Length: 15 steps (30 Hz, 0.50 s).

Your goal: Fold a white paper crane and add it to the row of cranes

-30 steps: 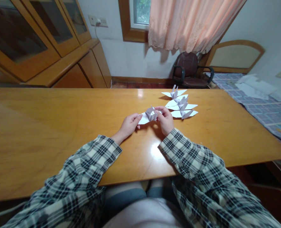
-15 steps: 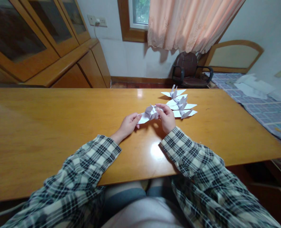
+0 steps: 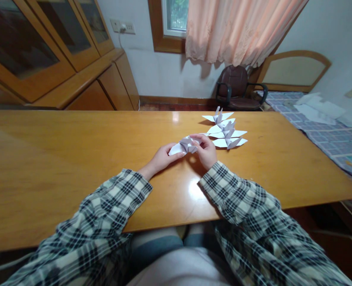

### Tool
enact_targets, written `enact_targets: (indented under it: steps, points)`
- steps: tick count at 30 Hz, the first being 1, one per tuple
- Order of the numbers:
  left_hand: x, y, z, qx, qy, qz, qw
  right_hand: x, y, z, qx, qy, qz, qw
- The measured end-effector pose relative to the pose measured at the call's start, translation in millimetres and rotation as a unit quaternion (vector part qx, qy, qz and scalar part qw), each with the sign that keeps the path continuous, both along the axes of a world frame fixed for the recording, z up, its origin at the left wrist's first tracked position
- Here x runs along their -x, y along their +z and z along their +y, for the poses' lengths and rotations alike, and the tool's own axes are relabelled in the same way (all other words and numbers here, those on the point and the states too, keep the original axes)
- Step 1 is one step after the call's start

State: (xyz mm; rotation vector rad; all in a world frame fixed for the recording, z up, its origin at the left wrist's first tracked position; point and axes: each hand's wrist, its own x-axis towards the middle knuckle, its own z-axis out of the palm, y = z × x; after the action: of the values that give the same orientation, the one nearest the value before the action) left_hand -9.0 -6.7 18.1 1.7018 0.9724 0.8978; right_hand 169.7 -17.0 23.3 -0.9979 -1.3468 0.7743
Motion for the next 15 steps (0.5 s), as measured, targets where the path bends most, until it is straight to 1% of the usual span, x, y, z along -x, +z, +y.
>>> enact_targets:
  steps: [2,6,9,12,15]
  points:
    - [0,1.1,-2,0.004,-0.006,0.003,1.0,0,-3.4,1,-0.004,0.0,-0.006,1.0]
    - [0,2.6,-4,0.011,-0.023,-0.009,1.0,0,-10.8,4,0.016,0.009,0.014,1.0]
    - [0,0.7,-2,0.016,-0.021,-0.011,1.0,1,-11.1,3,0.027,0.019,0.021,0.999]
    - [0,-4.6,2,0.014,0.012,-0.048,0.999,2,-6.2,1,0.026,0.03,-0.011,0.999]
    - [-1,-9.6,6,-0.02,0.066,-0.113,0.991,3,-1.8,-2,0.013,0.039,-0.072,0.997]
